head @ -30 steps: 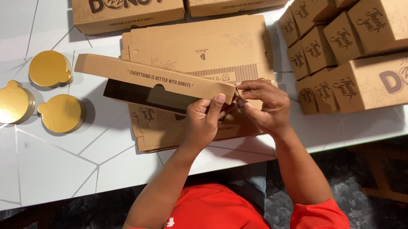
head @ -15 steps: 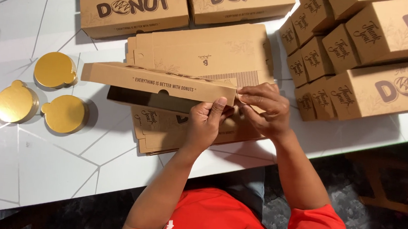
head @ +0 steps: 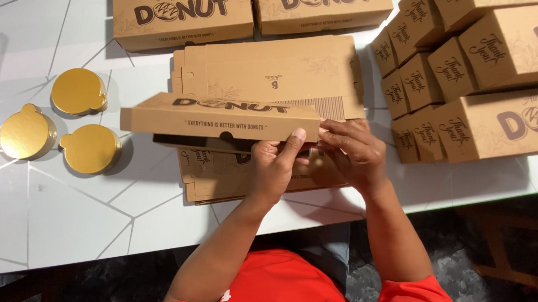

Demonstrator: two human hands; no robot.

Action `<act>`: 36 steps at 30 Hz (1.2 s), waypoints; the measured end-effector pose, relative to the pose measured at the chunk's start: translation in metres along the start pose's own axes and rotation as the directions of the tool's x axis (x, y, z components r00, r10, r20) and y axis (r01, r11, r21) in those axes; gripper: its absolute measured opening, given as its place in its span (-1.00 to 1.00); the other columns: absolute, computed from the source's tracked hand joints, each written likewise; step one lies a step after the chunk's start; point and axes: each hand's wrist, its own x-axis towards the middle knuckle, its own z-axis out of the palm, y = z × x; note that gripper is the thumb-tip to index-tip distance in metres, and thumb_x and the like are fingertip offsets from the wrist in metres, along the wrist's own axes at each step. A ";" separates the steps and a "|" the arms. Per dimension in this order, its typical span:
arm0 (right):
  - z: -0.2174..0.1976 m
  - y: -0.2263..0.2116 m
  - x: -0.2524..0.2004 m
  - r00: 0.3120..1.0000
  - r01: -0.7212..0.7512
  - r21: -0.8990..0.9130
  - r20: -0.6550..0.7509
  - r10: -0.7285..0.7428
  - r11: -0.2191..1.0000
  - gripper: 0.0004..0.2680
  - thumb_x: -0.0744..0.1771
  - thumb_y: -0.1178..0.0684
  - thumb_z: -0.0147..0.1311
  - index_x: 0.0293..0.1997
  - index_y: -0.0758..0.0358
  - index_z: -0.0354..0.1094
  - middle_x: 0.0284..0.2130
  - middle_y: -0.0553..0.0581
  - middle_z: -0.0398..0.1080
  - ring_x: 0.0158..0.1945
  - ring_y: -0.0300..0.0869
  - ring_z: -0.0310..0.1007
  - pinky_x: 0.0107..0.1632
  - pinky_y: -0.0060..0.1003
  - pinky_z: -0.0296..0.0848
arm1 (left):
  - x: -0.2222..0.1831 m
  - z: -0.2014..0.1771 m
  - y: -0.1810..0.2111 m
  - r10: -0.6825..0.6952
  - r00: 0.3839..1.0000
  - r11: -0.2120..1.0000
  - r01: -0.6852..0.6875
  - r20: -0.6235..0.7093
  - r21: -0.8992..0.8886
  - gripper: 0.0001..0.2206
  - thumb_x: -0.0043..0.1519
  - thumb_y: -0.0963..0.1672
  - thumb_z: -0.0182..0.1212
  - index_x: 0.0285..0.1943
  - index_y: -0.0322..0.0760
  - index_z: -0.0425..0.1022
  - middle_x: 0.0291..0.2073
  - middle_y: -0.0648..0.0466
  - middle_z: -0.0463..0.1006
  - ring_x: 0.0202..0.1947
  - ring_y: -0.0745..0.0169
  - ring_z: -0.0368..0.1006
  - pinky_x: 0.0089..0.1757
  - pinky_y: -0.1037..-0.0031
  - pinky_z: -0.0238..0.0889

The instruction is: Assembling flat cardboard donut boxes by folding flaps and tucking them into place.

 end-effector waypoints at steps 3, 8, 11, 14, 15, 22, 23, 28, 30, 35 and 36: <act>0.002 -0.003 0.000 0.998 0.029 -0.040 -0.051 -0.031 0.999 -0.87 0.24 0.28 0.40 -0.20 0.27 0.62 -0.17 0.23 0.63 -0.27 0.05 0.62 -0.10 -0.18 0.50 | -0.005 0.007 0.009 -0.016 1.000 1.000 0.016 -0.018 0.003 -0.76 0.25 -0.11 0.33 -0.18 -0.51 0.66 -0.37 -0.15 0.69 -0.39 0.22 0.62 -0.38 0.35 0.62; 0.007 -0.010 0.007 0.995 0.023 0.009 -0.099 -0.022 1.000 -0.83 0.28 0.19 0.36 -0.09 0.39 0.54 -0.10 0.32 0.60 -0.32 0.03 0.60 -0.18 -0.17 0.52 | 0.010 -0.002 -0.014 0.043 0.996 0.997 -0.047 -0.079 -0.052 -0.75 0.17 -0.14 0.43 -0.09 -0.50 0.65 -0.25 -0.12 0.66 -0.21 0.31 0.50 -0.26 0.28 0.59; 0.008 -0.013 0.008 0.993 0.026 -0.024 -0.115 -0.028 0.999 -0.81 0.31 0.14 0.31 -0.09 0.44 0.49 -0.08 0.34 0.59 -0.36 0.02 0.59 -0.21 -0.21 0.54 | 0.009 -0.001 -0.016 0.036 0.998 0.997 -0.040 -0.059 -0.068 -0.73 0.16 -0.16 0.44 -0.02 -0.46 0.63 -0.17 -0.11 0.66 -0.13 0.28 0.50 -0.17 0.22 0.56; 0.012 -0.006 0.002 0.990 0.033 -0.109 -0.132 -0.048 0.994 -0.82 0.30 0.18 0.29 -0.10 0.45 0.42 -0.10 0.32 0.59 -0.38 -0.03 0.58 -0.23 -0.26 0.53 | 0.006 -0.002 -0.018 0.024 0.999 0.998 -0.025 -0.026 -0.052 -0.72 0.17 -0.16 0.44 0.02 -0.43 0.63 -0.13 -0.10 0.66 -0.09 0.26 0.51 -0.10 0.19 0.52; 0.014 -0.002 -0.001 0.987 0.037 -0.160 -0.150 -0.061 0.986 -0.82 0.28 0.25 0.30 -0.12 0.45 0.39 -0.12 0.31 0.60 -0.41 -0.05 0.57 -0.24 -0.29 0.52 | 0.005 -0.002 -0.020 0.024 1.000 0.999 -0.024 -0.010 -0.037 -0.73 0.18 -0.17 0.43 0.03 -0.42 0.63 -0.12 -0.10 0.66 -0.06 0.27 0.49 -0.07 0.19 0.50; 0.016 -0.002 0.002 0.972 0.001 -0.285 -0.225 -0.068 0.958 -0.89 0.26 0.31 0.24 -0.29 0.30 0.36 -0.23 0.22 0.62 -0.46 -0.07 0.53 -0.28 -0.32 0.48 | -0.001 -0.013 -0.003 0.005 0.998 0.987 0.004 0.057 -0.164 -0.83 0.22 -0.13 0.39 -0.15 -0.37 0.65 -0.26 0.07 0.62 -0.17 0.42 0.45 -0.02 0.26 0.44; 0.015 0.001 0.000 0.968 0.002 -0.297 -0.237 -0.076 0.955 -0.88 0.26 0.33 0.25 -0.31 0.29 0.36 -0.24 0.22 0.63 -0.45 -0.06 0.53 -0.29 -0.33 0.48 | -0.001 -0.016 -0.008 -0.050 0.998 0.969 0.056 0.030 -0.241 -0.85 0.22 -0.11 0.38 -0.24 -0.33 0.62 -0.37 0.13 0.57 -0.27 0.49 0.41 -0.11 0.45 0.35; 0.011 0.010 -0.006 0.958 0.007 -0.341 -0.268 -0.105 0.940 -0.85 0.20 0.41 0.20 -0.36 0.33 0.33 -0.27 0.31 0.61 -0.44 0.02 0.54 -0.30 -0.33 0.47 | -0.015 -0.053 0.002 -0.087 0.994 0.935 0.102 0.060 -0.340 -0.69 0.25 -0.04 0.36 -0.26 -0.45 0.56 -0.40 -0.06 0.55 -0.20 0.15 0.52 0.05 0.18 0.35; 0.010 0.015 -0.009 0.946 -0.024 -0.349 -0.311 -0.091 0.937 -0.85 0.19 0.45 0.16 -0.37 0.39 0.33 -0.29 0.33 0.60 -0.44 0.05 0.54 -0.31 -0.34 0.48 | -0.027 -0.078 0.011 0.056 0.977 0.959 -0.110 0.204 0.263 -0.52 0.26 -0.02 0.29 0.06 -0.69 0.49 -0.14 -0.28 0.70 0.02 -0.09 0.61 0.10 0.04 0.36; 0.008 0.025 -0.018 0.937 -0.060 -0.345 -0.343 -0.067 0.937 -0.85 0.18 0.44 0.14 -0.35 0.36 0.34 -0.31 0.28 0.61 -0.48 0.01 0.52 -0.35 -0.35 0.46 | -0.023 -0.166 -0.037 0.863 0.463 0.217 -0.700 0.202 0.680 -0.95 0.06 -0.20 0.43 -0.41 -0.19 0.64 -0.57 0.11 0.54 -0.56 0.09 0.48 -0.40 0.37 0.39; 0.008 0.022 -0.017 0.934 -0.067 -0.303 -0.354 -0.047 0.951 -0.85 0.18 0.45 0.11 -0.34 0.39 0.34 -0.31 0.31 0.60 -0.48 0.02 0.51 -0.36 -0.35 0.45 | -0.019 -0.191 -0.051 0.946 0.245 0.018 -0.693 0.212 0.721 -0.88 -0.01 -0.24 0.49 -0.45 -0.23 0.60 -0.55 0.05 0.48 -0.57 0.09 0.40 -0.37 0.31 0.37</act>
